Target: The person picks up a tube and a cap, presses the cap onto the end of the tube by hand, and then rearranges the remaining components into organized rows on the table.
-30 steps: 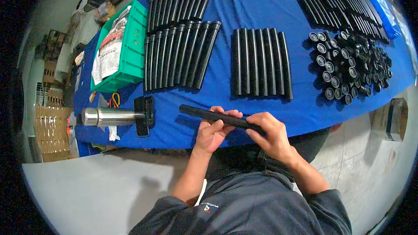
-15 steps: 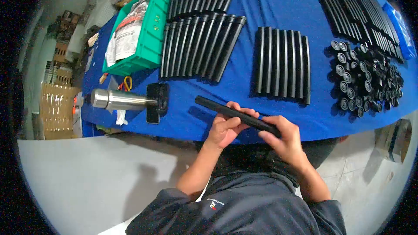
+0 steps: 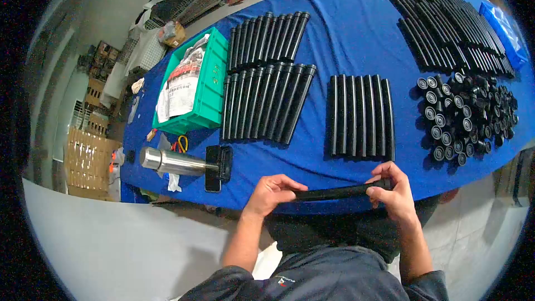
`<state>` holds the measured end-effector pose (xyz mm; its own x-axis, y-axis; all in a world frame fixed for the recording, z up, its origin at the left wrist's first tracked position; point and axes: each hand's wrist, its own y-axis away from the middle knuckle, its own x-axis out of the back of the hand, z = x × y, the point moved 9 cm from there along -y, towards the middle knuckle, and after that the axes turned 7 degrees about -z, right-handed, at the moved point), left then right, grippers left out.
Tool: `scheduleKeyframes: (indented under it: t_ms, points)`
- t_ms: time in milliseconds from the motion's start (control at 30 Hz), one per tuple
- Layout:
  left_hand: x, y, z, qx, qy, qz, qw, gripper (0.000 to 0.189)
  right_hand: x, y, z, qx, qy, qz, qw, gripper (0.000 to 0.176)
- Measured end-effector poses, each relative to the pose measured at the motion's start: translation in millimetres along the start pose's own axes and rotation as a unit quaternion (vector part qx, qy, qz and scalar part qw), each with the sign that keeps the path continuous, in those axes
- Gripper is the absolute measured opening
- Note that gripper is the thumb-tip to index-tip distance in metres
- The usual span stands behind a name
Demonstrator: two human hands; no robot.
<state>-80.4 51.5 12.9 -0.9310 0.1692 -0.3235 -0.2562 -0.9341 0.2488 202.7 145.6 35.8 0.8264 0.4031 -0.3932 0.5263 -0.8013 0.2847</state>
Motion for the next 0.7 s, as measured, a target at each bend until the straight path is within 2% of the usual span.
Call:
scheduleKeyframes:
  t_ms: [100,133,233,267,333,367,400,433,467,533,633,700]
  points:
    - [-44.3,-2.2,36.9,0.037,-0.255,-0.056,0.965,0.032,-2.3,-5.8,-2.3,-0.018,-0.004,-0.005,1.0,0.04]
    - [-55.7,-4.2,49.3,0.013,-0.344,-0.056,0.937,0.038,-3.8,-8.4,-4.4,-0.011,-0.001,-0.013,1.0,0.047]
    - [-70.2,-7.5,54.8,0.023,-0.524,-0.054,0.849,0.041,-23.5,-9.5,-20.9,0.015,-0.037,-0.036,0.999,0.06]
    - [-68.4,-8.1,55.7,-0.047,-0.482,-0.025,0.874,0.039,-24.5,-9.9,-22.9,0.042,-0.043,-0.051,0.997,0.064]
    - [-56.8,-12.5,79.4,-0.082,-0.445,0.02,0.891,0.037,-25.6,-7.8,-22.3,0.094,-0.056,-0.08,0.991,0.072]
    - [-47.9,-17.0,94.2,-0.099,-0.426,0.041,0.898,0.036,-24.7,-2.4,-28.2,0.132,0.055,-0.056,0.988,0.069]
    - [-35.7,-23.7,114.9,-0.152,-0.429,0.073,0.888,0.036,-25.3,-1.7,-28.8,0.155,0.198,-0.058,0.966,0.061]
    - [-18.9,-32.0,133.6,-0.149,-0.406,0.137,0.891,0.036,-24.3,-1.7,-24.8,0.171,0.337,-0.06,0.924,0.052]
    - [-10.6,-42.6,160.5,-0.169,-0.432,0.19,0.865,0.036,-22.9,-4.3,-16.8,0.183,0.399,-0.068,0.896,0.046]
    - [19.9,-74.6,198.5,-0.225,-0.524,0.258,0.78,0.038,-24.9,-10.9,-0.9,0.207,0.516,-0.085,0.827,0.035]
    - [72.2,-143.1,232.0,-0.244,-0.641,0.307,0.659,0.039,-23.3,-11.6,-11.8,0.235,0.471,-0.053,0.848,0.027]
    - [104.6,-188.0,245.0,-0.204,-0.654,0.345,0.642,0.039,-22.6,-10.7,-10.8,0.251,0.479,-0.058,0.839,0.025]
